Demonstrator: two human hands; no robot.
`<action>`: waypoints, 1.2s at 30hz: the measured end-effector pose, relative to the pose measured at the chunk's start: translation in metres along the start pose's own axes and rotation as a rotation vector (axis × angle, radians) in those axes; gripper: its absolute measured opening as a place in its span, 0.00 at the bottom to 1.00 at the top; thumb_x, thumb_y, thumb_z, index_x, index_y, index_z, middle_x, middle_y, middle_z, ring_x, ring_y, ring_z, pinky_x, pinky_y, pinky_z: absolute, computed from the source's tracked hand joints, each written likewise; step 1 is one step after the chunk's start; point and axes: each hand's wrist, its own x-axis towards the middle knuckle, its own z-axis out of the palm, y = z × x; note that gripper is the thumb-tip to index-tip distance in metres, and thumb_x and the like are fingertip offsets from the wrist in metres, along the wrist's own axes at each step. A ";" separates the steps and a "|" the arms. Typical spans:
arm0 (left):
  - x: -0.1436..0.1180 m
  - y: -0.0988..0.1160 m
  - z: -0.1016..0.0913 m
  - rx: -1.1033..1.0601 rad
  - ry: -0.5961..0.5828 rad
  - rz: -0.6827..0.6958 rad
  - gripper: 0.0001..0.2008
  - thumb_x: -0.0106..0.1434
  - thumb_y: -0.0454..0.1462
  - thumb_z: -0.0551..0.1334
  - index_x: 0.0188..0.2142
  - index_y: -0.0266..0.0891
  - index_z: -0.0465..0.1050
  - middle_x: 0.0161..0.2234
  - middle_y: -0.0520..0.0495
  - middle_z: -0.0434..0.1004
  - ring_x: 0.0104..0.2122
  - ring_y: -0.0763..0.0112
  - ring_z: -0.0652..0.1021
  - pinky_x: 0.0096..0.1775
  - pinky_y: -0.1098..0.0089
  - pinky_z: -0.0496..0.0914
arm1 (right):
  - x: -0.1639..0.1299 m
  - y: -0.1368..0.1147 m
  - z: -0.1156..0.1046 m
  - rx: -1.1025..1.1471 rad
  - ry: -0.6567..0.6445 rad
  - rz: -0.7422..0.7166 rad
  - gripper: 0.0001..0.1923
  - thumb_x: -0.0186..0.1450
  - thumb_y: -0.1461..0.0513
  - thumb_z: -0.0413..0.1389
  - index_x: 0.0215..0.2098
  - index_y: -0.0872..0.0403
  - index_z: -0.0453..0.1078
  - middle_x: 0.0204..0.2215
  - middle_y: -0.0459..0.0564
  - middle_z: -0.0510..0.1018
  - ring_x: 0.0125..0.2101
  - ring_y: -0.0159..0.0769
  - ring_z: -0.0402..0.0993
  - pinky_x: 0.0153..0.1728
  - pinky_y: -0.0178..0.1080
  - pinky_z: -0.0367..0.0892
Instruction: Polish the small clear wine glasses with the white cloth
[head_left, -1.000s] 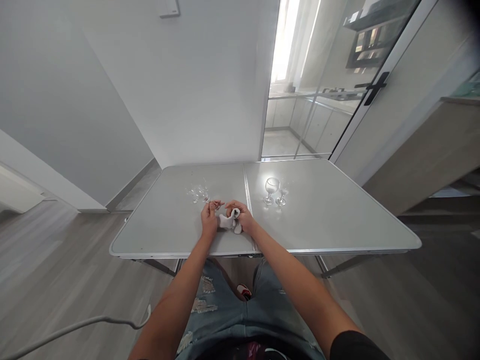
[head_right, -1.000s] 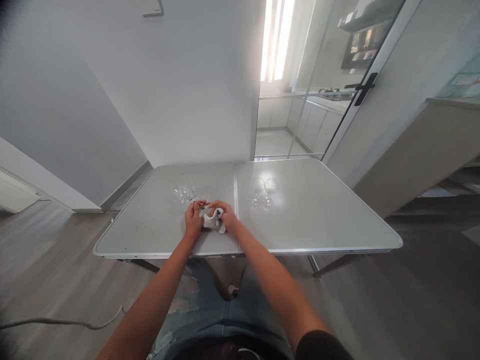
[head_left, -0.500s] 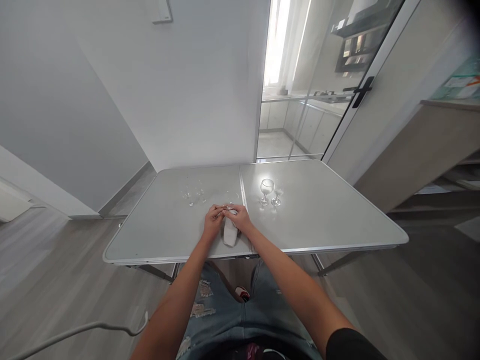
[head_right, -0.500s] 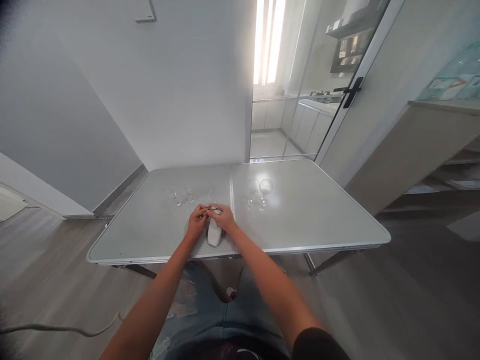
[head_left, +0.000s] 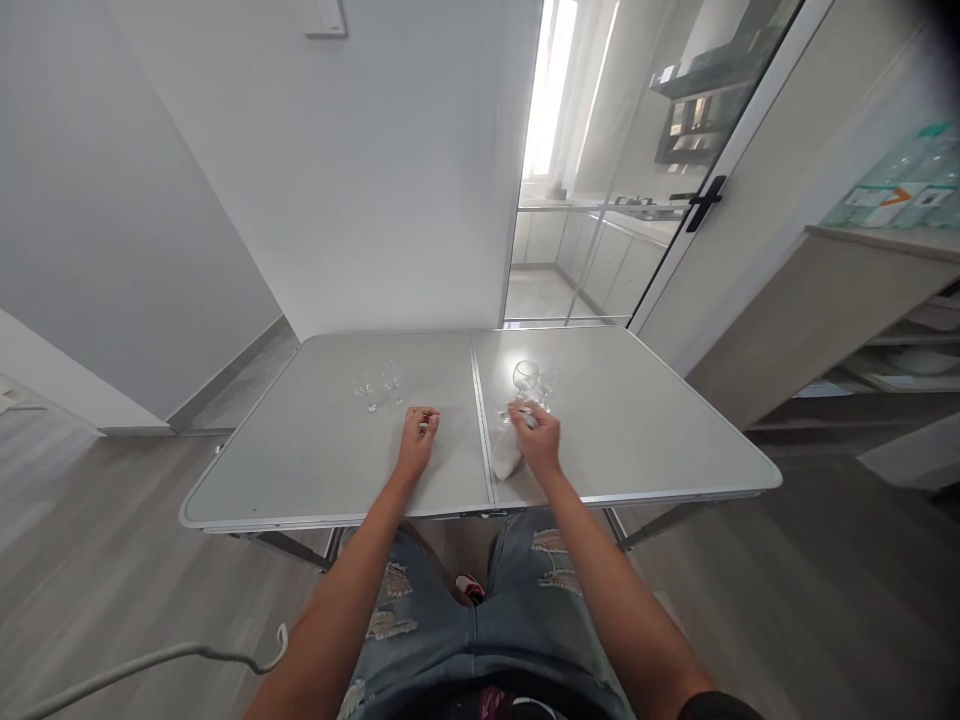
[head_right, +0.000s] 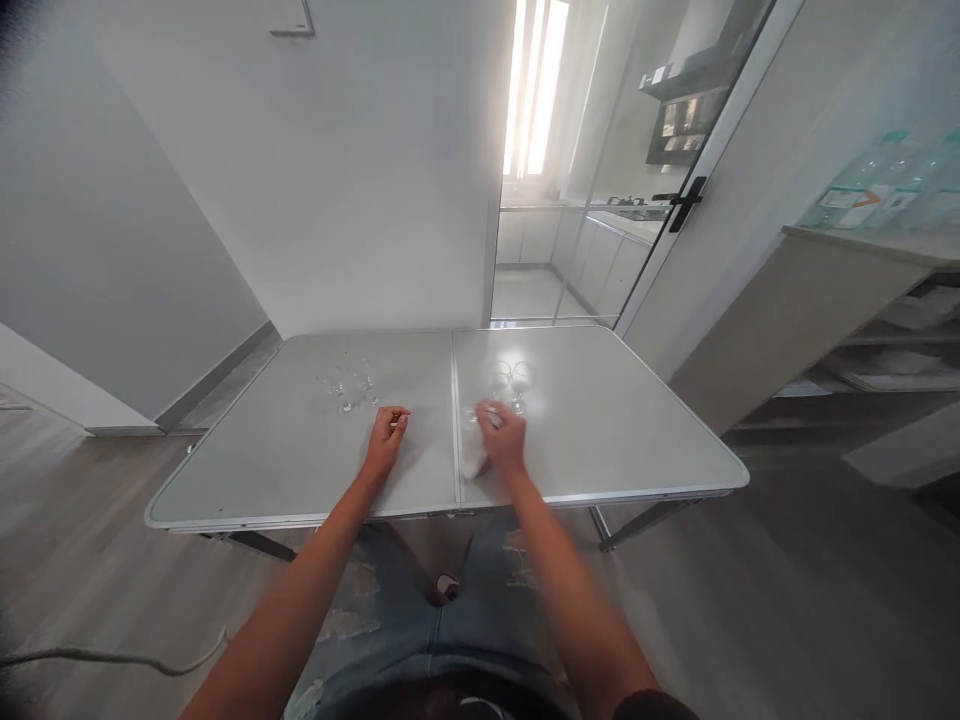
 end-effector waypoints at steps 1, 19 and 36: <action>0.000 -0.001 0.001 0.004 -0.009 0.000 0.15 0.70 0.49 0.55 0.40 0.41 0.73 0.43 0.44 0.68 0.42 0.66 0.72 0.38 0.68 0.70 | 0.005 0.005 -0.021 -0.057 0.044 -0.013 0.16 0.61 0.51 0.61 0.36 0.56 0.80 0.34 0.51 0.84 0.35 0.42 0.79 0.40 0.40 0.72; 0.002 -0.003 0.001 0.025 -0.039 -0.010 0.16 0.70 0.48 0.54 0.36 0.42 0.74 0.40 0.45 0.66 0.40 0.66 0.71 0.39 0.67 0.69 | 0.091 0.097 -0.121 -0.451 -0.106 0.115 0.19 0.54 0.50 0.62 0.34 0.56 0.83 0.35 0.53 0.85 0.41 0.51 0.82 0.42 0.43 0.74; 0.003 -0.003 0.001 0.011 -0.035 -0.021 0.17 0.70 0.49 0.55 0.35 0.42 0.75 0.40 0.45 0.67 0.39 0.66 0.71 0.39 0.66 0.70 | 0.096 0.100 -0.111 -0.470 -0.062 0.072 0.19 0.55 0.51 0.60 0.36 0.56 0.82 0.36 0.53 0.85 0.40 0.48 0.81 0.46 0.43 0.72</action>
